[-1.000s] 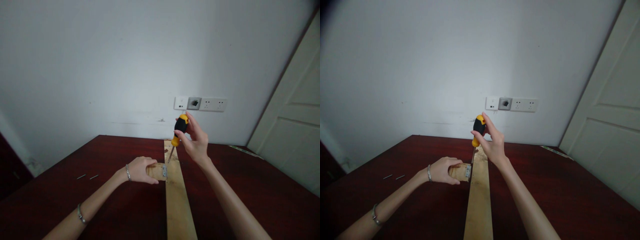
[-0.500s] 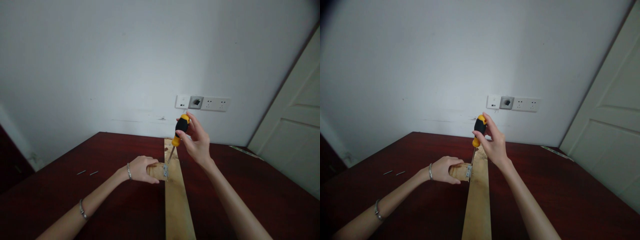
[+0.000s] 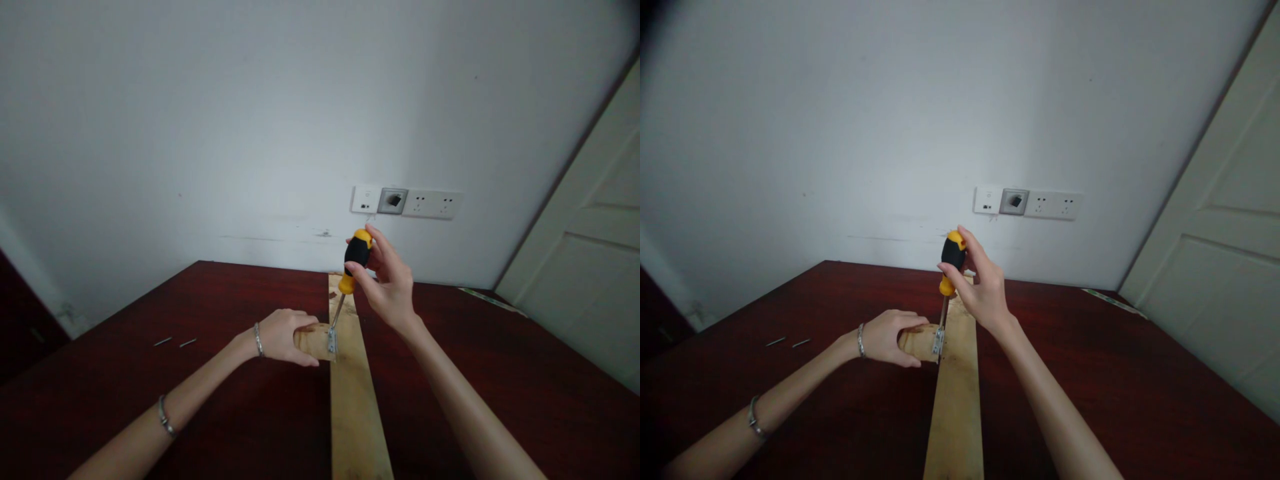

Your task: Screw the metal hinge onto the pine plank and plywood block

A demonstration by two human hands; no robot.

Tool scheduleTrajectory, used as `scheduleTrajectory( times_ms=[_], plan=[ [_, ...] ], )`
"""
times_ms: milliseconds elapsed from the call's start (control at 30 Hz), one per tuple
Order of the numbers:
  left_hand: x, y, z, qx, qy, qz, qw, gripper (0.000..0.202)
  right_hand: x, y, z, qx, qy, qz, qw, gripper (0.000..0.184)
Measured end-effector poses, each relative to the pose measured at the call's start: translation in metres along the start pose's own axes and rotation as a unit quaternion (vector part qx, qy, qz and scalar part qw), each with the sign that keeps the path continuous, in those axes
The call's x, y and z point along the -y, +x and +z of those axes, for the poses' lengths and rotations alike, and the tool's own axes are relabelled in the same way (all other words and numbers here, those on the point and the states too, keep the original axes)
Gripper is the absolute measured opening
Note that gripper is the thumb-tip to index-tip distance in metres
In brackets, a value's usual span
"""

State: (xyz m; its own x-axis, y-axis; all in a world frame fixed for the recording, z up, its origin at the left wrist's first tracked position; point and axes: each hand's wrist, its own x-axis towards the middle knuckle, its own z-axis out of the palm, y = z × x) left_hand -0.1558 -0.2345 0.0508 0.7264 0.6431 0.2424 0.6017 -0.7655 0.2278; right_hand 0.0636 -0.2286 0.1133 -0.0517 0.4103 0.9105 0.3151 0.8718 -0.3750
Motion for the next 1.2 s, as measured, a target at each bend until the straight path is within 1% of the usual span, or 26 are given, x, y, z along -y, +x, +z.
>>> scheduleTrajectory(
  times_ms=[467, 900, 1200],
  plan=[
    [-0.0033, 0.0012, -0.0014, 0.008, 0.000, -0.003, 1.000, 0.059, 0.0024, 0.0004, 0.0013, 0.011, 0.010, 0.014, 1.000, 0.063],
    [-0.0032, 0.0014, -0.0002, 0.016, 0.017, -0.016, 1.000, 0.059, 0.0037, 0.0003, 0.0006, 0.013, 0.012, 0.002, 1.000, 0.064],
    [-0.0037, 0.0016, -0.0008, 0.018, 0.013, -0.012, 1.000, 0.059, -0.0001, 0.0004, 0.0020, 0.011, 0.006, 0.008, 1.000, 0.065]
  ],
)
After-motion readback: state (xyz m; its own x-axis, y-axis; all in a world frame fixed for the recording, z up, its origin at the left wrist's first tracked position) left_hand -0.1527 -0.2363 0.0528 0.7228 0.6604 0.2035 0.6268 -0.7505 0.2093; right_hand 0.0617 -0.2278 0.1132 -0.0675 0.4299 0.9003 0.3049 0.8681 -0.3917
